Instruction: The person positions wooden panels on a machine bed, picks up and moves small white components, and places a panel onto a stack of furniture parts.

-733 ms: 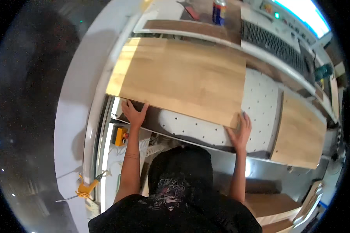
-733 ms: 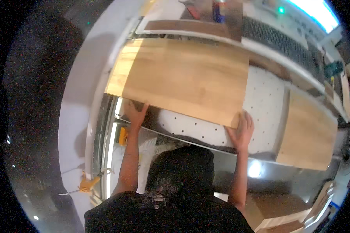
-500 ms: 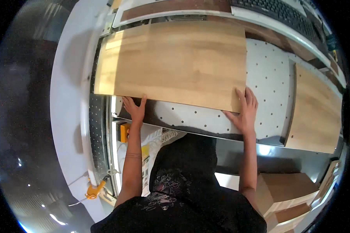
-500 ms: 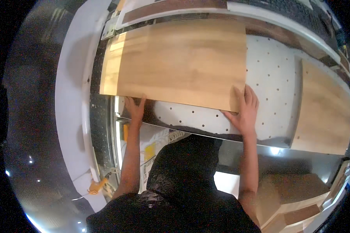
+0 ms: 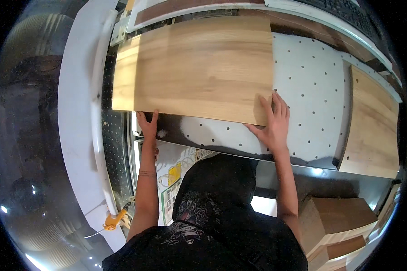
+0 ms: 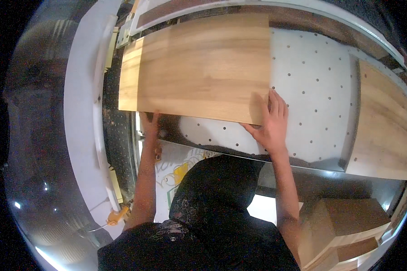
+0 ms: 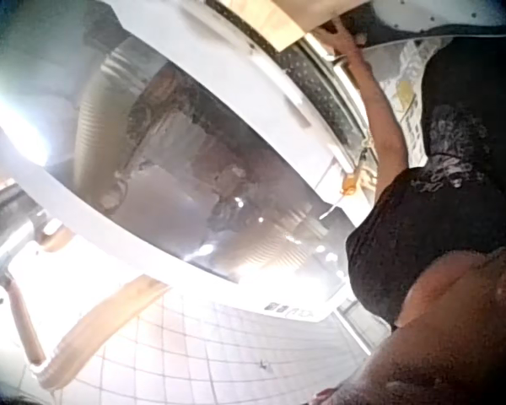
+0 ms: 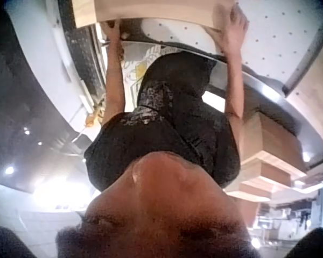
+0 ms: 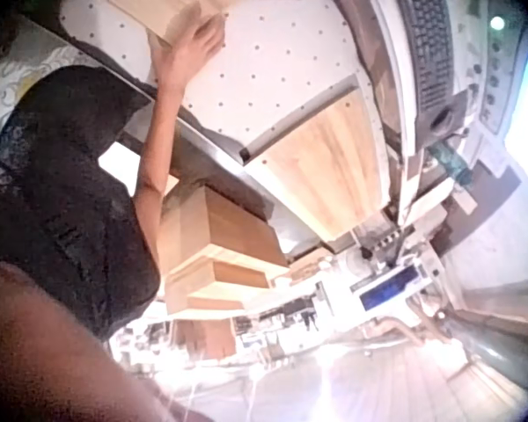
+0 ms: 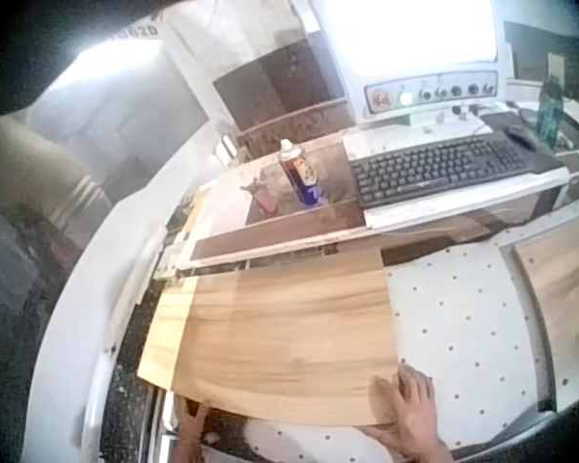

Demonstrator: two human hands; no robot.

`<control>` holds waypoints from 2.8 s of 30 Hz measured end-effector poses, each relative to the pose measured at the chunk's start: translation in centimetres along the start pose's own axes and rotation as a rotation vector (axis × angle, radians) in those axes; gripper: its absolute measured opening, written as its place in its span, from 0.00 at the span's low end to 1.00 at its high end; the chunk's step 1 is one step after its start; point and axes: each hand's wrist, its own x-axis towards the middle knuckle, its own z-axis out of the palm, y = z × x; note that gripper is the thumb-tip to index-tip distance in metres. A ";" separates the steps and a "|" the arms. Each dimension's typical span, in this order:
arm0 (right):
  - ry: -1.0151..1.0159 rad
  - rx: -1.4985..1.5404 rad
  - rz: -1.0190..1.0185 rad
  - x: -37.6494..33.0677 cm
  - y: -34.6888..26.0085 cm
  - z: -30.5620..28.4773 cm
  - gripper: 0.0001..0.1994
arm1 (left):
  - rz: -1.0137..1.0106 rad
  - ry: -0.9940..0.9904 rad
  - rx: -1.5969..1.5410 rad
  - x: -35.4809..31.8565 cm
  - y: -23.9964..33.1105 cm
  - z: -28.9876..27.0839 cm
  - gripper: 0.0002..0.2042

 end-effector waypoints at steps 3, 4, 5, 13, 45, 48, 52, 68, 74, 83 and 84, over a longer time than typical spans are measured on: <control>-0.016 -0.002 -0.019 0.1 -0.3 -0.3 0.44 | -0.012 0.006 0.083 0.4 -0.2 -0.3 0.45; -0.022 0.014 -0.007 0.0 -0.5 -0.4 0.45 | 0.020 0.027 0.067 0.5 -0.2 -0.3 0.45; -0.039 0.023 0.023 -0.2 -0.8 -0.5 0.46 | 0.032 0.027 0.066 0.5 -0.2 -0.3 0.46; 0.159 0.327 0.512 0.6 -4.9 2.6 0.46 | -0.034 0.018 0.089 0.2 -0.8 -0.3 0.46; -0.102 0.013 -0.169 -0.3 -2.5 2.3 0.43 | -0.693 0.363 -0.234 7.9 -12.4 -0.6 0.28; -0.064 -0.087 -0.213 -0.4 -2.6 2.9 0.43 | -0.517 0.346 -0.110 7.8 -13.7 0.0 0.25; 0.045 -0.189 -0.242 -0.4 -2.6 3.0 0.47 | -0.171 0.277 0.280 7.6 -15.5 0.1 0.21; -0.257 0.144 -0.221 4.0 -1.5 4.1 0.39 | -0.509 0.514 -0.187 7.4 -6.2 -0.9 0.18; -0.261 -0.019 -0.080 4.3 -3.5 5.2 0.48 | -0.497 0.557 -0.072 7.5 -8.1 -0.5 0.18; -0.334 -0.101 -0.051 4.8 -4.3 6.7 0.54 | -0.373 0.621 0.105 6.9 -10.8 0.3 0.19; -0.307 -0.089 -0.079 4.8 -4.5 6.7 0.53 | -0.344 0.601 0.183 6.9 -10.6 0.3 0.19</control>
